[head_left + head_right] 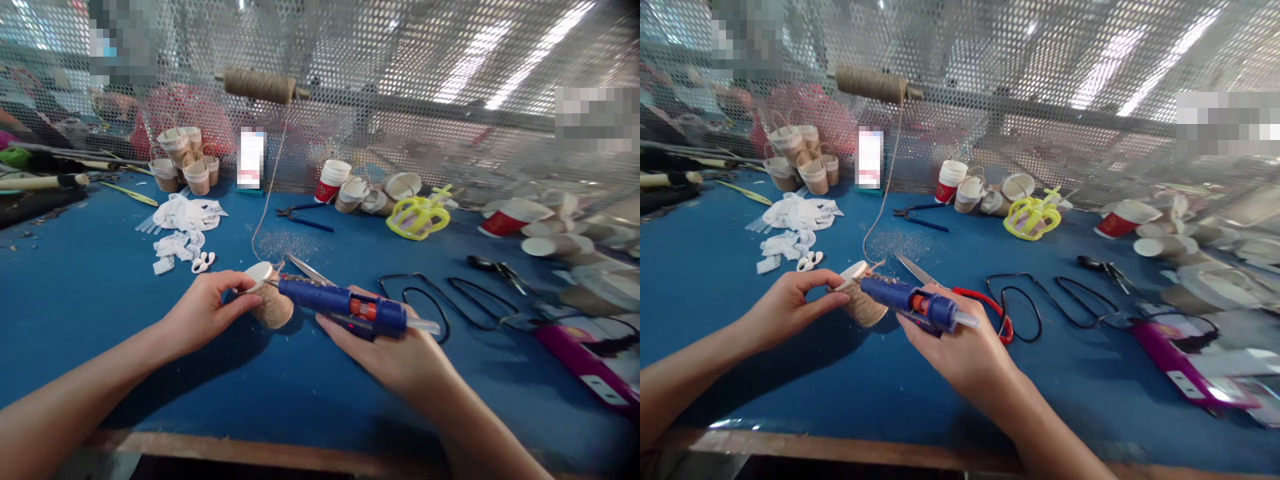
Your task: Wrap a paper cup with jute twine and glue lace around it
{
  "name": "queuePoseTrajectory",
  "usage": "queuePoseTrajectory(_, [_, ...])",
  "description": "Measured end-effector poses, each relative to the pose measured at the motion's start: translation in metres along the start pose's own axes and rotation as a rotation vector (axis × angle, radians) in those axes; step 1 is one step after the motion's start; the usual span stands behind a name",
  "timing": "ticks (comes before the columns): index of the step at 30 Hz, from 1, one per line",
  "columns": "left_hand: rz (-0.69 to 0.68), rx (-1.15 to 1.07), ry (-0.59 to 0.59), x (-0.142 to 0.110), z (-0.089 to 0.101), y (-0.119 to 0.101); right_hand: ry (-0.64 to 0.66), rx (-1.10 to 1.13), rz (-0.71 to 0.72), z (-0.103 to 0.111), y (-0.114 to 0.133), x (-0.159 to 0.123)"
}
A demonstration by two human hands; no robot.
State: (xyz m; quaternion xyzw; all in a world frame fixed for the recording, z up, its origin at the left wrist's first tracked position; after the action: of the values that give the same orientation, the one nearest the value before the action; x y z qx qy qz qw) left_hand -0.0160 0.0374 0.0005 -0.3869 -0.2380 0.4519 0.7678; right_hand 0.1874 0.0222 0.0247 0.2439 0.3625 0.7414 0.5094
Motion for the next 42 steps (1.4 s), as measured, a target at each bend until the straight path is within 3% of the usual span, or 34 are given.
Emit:
queuePoseTrajectory(11, [-0.033, 0.055, 0.015, -0.0005, 0.0009, -0.0003, -0.066, 0.030, -0.031, 0.0055, 0.0034, 0.0019])
queuePoseTrajectory(27, [-0.027, 0.016, 0.037, -0.0008, 0.0022, -0.0010, -0.028, 0.026, -0.028, 0.0039, 0.0009, 0.0009])
queuePoseTrajectory(42, [-0.018, -0.045, 0.038, 0.0000, 0.0011, -0.0001, -0.075, -0.084, 0.051, -0.0018, 0.0020, -0.0047])
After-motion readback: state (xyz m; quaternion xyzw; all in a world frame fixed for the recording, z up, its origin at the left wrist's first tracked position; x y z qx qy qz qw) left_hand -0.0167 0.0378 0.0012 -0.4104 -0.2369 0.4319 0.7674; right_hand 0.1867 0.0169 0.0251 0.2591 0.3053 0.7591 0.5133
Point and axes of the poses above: each hand's wrist, its own x-axis towards the middle knuckle, its own z-axis out of the back of the hand, y = z × x, the point moved 3 cm from there along x, towards the middle knuckle, and after that the axes turned 12 degrees about y, right-handed, at the moved point
